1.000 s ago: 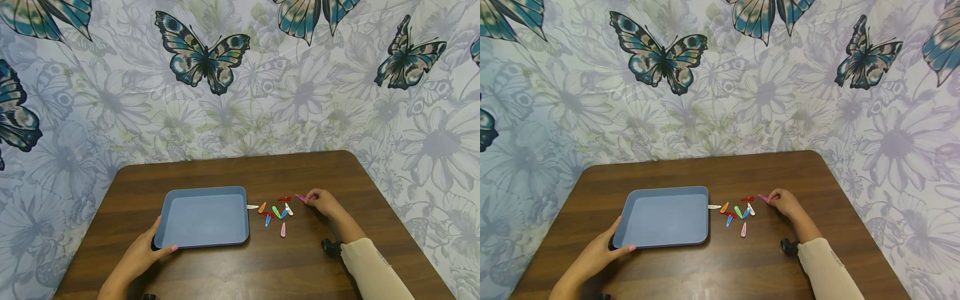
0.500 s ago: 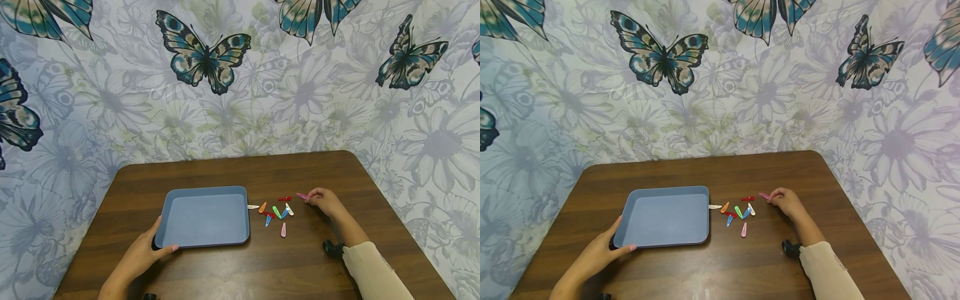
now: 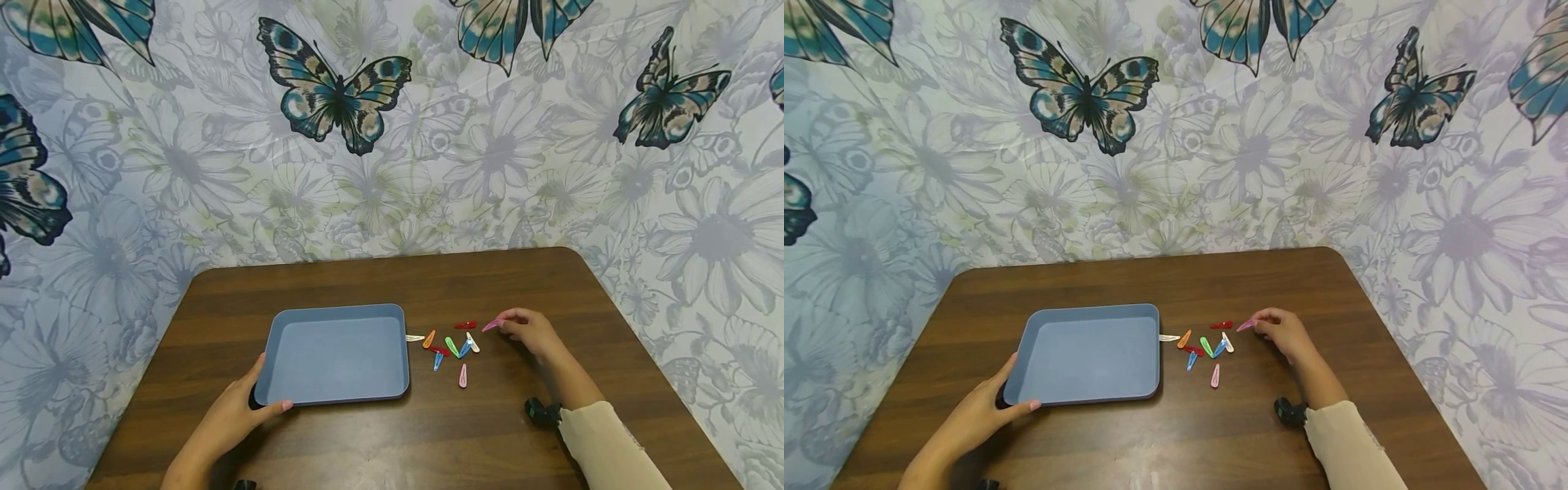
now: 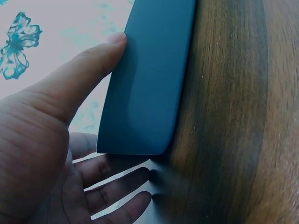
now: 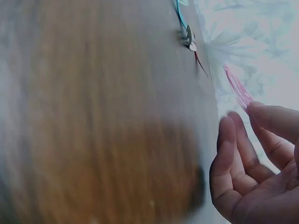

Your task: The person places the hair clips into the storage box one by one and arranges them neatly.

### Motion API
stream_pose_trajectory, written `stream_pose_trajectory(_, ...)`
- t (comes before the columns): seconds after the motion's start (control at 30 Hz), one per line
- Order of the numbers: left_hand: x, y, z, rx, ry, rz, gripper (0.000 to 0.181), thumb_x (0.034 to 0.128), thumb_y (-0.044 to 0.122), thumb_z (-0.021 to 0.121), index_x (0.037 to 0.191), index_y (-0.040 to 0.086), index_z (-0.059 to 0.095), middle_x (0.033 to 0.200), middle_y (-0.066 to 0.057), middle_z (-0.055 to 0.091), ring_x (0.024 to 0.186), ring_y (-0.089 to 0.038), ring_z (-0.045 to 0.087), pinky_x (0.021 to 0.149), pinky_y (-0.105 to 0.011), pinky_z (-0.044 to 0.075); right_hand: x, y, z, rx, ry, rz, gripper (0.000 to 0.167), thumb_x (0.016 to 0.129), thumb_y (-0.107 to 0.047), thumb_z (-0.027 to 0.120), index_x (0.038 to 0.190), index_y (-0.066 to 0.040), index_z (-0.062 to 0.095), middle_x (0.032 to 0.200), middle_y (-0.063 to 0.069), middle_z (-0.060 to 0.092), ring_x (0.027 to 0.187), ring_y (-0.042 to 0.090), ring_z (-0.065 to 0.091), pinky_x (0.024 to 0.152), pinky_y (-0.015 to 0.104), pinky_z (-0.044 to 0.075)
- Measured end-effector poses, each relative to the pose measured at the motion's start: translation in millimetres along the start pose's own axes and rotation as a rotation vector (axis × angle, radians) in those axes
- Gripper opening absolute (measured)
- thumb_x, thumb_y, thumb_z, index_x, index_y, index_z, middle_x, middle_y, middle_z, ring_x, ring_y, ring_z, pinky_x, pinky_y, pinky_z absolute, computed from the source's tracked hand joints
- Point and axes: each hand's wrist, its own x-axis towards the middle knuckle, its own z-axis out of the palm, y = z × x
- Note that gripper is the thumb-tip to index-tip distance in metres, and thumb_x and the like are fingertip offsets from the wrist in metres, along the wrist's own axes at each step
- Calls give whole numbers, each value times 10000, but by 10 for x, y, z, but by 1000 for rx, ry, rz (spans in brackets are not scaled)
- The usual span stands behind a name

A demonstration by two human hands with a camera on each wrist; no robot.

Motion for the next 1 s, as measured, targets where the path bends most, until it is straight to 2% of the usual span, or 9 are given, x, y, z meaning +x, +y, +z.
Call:
stream_pose_trajectory(0.17,2,1,-3,-9,-15,-11,1204,838,736,639,1636,108,-7,1596,-360,261,1402,-622,319,1021,-751,373,-32,-24,72,89,-37,-23,332,1004,-146,638,1237,89,638,1048,67,758,870,72,717,808,257,580)
stream_pose_trajectory(0.37,-3,-8,1,-16,-19,-15,1204,838,739,637,1636,112,-9,1602,-356,253,1410,-612,318,1031,-746,371,-73,-105,170,115,-64,-53,374,1006,-159,638,1293,81,637,1116,101,757,874,51,715,850,290,603)
stream_pose_trajectory(0.57,-3,-1,-13,-17,-30,-12,1194,848,730,632,1635,127,-34,1609,-356,233,1410,-621,305,1025,-752,369,-86,-188,254,140,-74,-77,382,995,-146,654,1291,96,628,1094,118,758,892,75,723,882,305,604)
stream_pose_trajectory(0.8,-3,-6,-13,-23,-28,-15,1188,851,723,637,1636,121,-22,1605,-357,242,1413,-613,310,1032,-748,366,-114,-295,375,161,-90,-103,303,980,-123,665,1190,93,635,981,62,748,881,115,715,851,311,604)
stream_pose_trajectory(1.0,-3,-9,-8,-27,-32,-15,1188,850,727,634,1637,133,-29,1613,-348,232,1418,-607,308,1034,-743,369,-139,-401,487,188,-116,-130,312,984,-140,664,1194,89,639,1019,99,752,880,107,714,869,364,611)
